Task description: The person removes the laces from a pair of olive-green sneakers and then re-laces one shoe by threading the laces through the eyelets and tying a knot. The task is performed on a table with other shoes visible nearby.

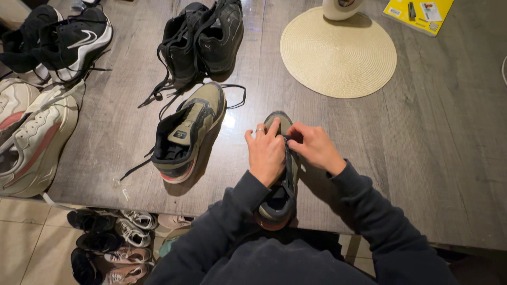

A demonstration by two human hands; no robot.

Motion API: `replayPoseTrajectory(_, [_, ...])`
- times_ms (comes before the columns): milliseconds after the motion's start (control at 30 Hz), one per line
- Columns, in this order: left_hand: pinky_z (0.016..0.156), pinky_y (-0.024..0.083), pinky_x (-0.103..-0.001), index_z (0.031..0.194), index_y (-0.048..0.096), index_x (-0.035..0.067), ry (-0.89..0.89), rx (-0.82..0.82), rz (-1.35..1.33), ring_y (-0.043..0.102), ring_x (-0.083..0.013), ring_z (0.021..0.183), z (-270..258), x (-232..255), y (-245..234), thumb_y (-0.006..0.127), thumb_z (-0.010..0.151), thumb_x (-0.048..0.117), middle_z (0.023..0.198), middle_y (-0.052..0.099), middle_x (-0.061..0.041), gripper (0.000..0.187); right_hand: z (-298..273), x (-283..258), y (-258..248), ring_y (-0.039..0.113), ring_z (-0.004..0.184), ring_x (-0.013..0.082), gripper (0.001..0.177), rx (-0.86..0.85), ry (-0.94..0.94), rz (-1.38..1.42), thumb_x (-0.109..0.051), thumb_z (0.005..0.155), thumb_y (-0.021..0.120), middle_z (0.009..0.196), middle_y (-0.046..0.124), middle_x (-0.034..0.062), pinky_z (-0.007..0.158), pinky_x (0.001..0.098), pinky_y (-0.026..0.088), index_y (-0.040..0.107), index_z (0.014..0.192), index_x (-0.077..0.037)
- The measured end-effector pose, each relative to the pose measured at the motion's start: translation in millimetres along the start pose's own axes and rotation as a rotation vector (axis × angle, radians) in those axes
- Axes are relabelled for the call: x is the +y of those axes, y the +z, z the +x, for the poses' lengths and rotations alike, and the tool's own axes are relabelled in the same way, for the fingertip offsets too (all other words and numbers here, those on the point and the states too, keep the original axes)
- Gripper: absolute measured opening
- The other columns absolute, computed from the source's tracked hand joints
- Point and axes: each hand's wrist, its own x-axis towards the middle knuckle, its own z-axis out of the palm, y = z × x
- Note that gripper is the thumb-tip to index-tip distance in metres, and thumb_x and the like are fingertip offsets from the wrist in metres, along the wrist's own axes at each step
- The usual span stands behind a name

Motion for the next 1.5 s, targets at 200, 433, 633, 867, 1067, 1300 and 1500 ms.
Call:
replayPoseTrajectory(200, [0.094, 0.04, -0.055, 0.083, 0.071, 0.001, -0.003, 0.014, -0.07, 0.054, -0.0397, 0.115, -4.6, -1.5, 8.4, 0.069, 0.072, 0.007, 0.142, 0.057, -0.015, 0.013, -2.7, 1.8, 1.8, 0.073, 0.075, 0.0283, 0.024, 0.047, -0.025, -0.018, -0.017, 0.084, 0.074, 0.085, 0.074, 0.0151, 0.069, 0.0358, 0.057, 0.068, 0.101, -0.001])
replayPoseTrajectory(433, [0.09, 0.045, -0.053, 0.089, 0.07, -0.001, 0.082, -0.029, -0.223, 0.055, -0.0441, 0.111, 2.5, -14.6, 8.6, 0.067, 0.077, 0.007, 0.138, 0.059, -0.016, 0.015, -1.2, -5.6, 2.1, 0.072, 0.069, 0.0226, 0.025, 0.077, 0.044, -0.032, -0.019, 0.083, 0.076, 0.079, 0.073, 0.0125, 0.066, 0.0329, 0.057, 0.069, 0.098, -0.001])
replayPoseTrajectory(633, [0.094, 0.046, -0.051, 0.078, 0.069, -0.001, -0.014, -0.048, -0.454, 0.059, -0.0417, 0.107, 7.5, -26.6, 7.7, 0.07, 0.079, 0.012, 0.126, 0.067, -0.013, 0.012, -0.2, -5.5, -4.8, 0.07, 0.072, 0.0139, 0.023, -0.016, 0.155, 0.197, -0.019, 0.085, 0.074, 0.08, 0.074, 0.0073, 0.066, 0.0293, 0.057, 0.07, 0.1, -0.001])
replayPoseTrajectory(867, [0.095, 0.052, -0.044, 0.08, 0.072, -0.001, -0.119, -0.133, -0.584, 0.063, -0.0372, 0.109, 2.7, -32.1, -9.5, 0.071, 0.08, 0.012, 0.12, 0.068, -0.015, 0.013, -3.1, -9.5, -0.4, 0.071, 0.071, 0.0123, 0.021, 0.001, 0.194, 0.166, -0.016, 0.085, 0.073, 0.08, 0.075, 0.0071, 0.067, 0.0278, 0.057, 0.071, 0.099, -0.001])
replayPoseTrajectory(1067, [0.089, 0.05, -0.048, 0.079, 0.072, -0.001, 0.006, -0.281, -0.451, 0.057, -0.0412, 0.111, 11.4, -31.7, -18.0, 0.075, 0.071, 0.013, 0.12, 0.061, -0.019, 0.016, -2.2, -8.8, -3.3, 0.07, 0.072, 0.0125, 0.02, -0.049, 0.255, 0.217, -0.015, 0.084, 0.073, 0.08, 0.075, 0.0071, 0.066, 0.0279, 0.057, 0.071, 0.099, -0.001])
replayPoseTrajectory(1300, [0.08, 0.046, -0.051, 0.079, 0.069, 0.001, -0.075, -0.187, -0.265, 0.055, -0.0362, 0.113, 11.6, -12.8, -4.8, 0.071, 0.073, 0.004, 0.122, 0.06, -0.013, 0.007, 1.7, -6.9, -10.6, 0.072, 0.074, 0.0139, 0.02, -0.092, 0.188, 0.169, -0.014, 0.084, 0.074, 0.081, 0.076, 0.0078, 0.068, 0.0295, 0.057, 0.071, 0.098, 0.0])
replayPoseTrajectory(1500, [0.087, 0.046, -0.049, 0.081, 0.071, 0.003, -0.133, 0.001, -0.411, 0.055, -0.0359, 0.115, 2.5, -10.2, -5.7, 0.074, 0.073, 0.007, 0.137, 0.054, -0.018, 0.01, 7.3, -6.1, -12.4, 0.074, 0.076, 0.0164, 0.021, -0.085, 0.141, 0.163, -0.015, 0.083, 0.074, 0.082, 0.076, 0.0097, 0.068, 0.0307, 0.057, 0.07, 0.097, 0.0])
